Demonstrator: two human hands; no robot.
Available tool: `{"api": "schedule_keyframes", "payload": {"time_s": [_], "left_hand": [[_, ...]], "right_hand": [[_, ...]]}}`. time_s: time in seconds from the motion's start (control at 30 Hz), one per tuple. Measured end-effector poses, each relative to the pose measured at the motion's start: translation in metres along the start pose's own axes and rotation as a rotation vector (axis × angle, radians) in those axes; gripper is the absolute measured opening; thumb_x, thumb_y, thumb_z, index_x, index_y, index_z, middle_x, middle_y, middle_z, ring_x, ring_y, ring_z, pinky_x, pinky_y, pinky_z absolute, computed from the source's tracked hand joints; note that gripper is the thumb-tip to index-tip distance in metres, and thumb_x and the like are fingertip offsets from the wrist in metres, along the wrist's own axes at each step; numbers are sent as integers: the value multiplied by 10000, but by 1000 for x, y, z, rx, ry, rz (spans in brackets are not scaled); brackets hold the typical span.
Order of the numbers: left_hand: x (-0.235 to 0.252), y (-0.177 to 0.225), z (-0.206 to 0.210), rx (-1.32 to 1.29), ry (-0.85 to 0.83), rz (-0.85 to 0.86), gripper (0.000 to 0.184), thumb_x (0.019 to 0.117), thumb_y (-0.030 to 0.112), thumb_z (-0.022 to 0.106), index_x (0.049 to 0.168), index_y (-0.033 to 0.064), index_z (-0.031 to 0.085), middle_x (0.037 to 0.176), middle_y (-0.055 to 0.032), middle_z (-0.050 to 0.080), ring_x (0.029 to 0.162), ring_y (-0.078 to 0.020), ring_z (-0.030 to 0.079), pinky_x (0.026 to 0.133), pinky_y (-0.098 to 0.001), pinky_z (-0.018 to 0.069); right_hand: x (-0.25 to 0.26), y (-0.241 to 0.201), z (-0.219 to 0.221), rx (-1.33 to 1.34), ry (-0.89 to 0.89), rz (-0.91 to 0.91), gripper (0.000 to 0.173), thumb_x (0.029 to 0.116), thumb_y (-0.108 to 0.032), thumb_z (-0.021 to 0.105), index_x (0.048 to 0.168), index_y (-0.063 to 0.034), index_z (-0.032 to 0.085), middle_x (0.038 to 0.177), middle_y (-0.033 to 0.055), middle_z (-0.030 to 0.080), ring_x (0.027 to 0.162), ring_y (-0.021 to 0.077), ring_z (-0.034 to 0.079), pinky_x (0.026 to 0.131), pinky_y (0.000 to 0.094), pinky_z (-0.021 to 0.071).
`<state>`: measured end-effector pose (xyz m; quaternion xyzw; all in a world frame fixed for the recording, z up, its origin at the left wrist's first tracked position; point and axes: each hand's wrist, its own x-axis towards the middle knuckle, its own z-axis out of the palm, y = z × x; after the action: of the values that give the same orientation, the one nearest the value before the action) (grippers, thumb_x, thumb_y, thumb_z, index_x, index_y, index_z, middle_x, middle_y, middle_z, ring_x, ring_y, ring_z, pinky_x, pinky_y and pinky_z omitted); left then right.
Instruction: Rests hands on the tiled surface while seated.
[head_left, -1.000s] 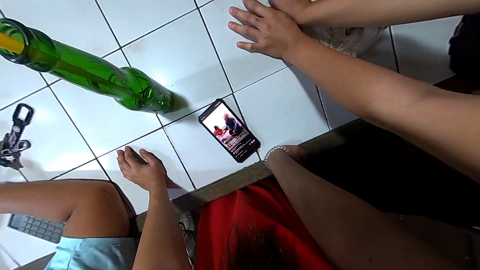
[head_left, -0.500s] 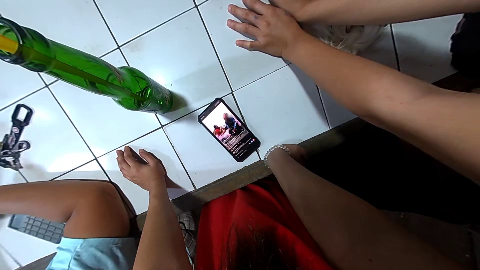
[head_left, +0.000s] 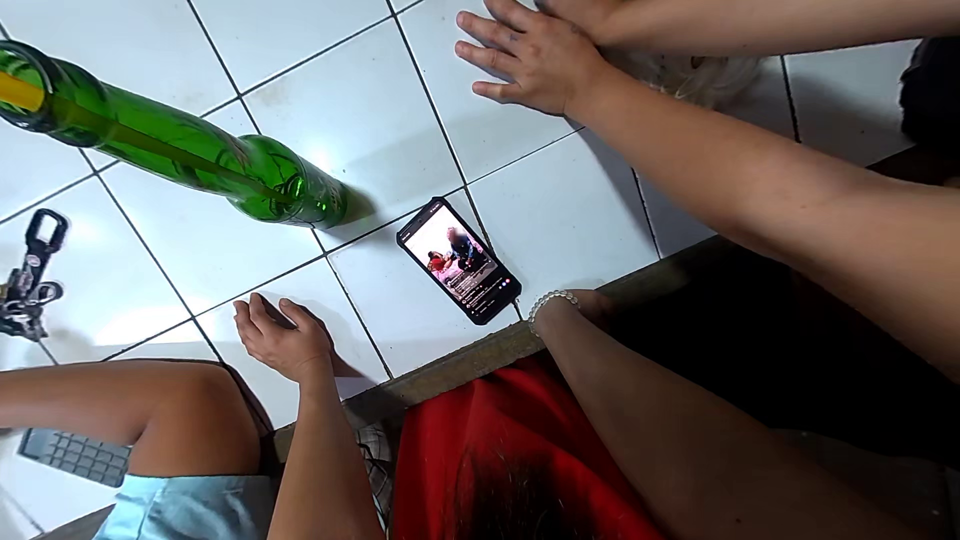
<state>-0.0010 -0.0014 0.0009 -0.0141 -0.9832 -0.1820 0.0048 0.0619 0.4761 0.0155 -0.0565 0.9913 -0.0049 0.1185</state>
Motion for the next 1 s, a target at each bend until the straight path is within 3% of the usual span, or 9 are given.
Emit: {"api": "schedule_keyframes", "payload": {"time_s": [0.63,0.8,1.0], "left_hand": [[0,0,1,-2,10,-3,512,1053,299,458,1485,30,505,1596,-216,397,1506,-372,339,1230,-486,235],[0,-1,2,1,3,-8,503,1055,299,455,1481,38,514,1593,-211,404,1505,-367,343,1230,-486,237],[0,0,0,-3,10,12,508,1052,293,461,1478,21,512,1587,-224,406,1499,-384,348,1225,-501,241]], "right_hand": [[0,0,1,52,6,14,533,1085,-104,325,1615,-102,272,1727,74,78,1586,309,84,1266,445,200],[0,-1,0,110,4,46,568,1058,-75,355,1617,-133,278,1730,32,68,1590,273,74,1264,431,210],[0,1,1,-1,-3,7,566,1057,-28,344,1613,-115,281,1727,86,63,1585,330,79,1261,466,208]]}}
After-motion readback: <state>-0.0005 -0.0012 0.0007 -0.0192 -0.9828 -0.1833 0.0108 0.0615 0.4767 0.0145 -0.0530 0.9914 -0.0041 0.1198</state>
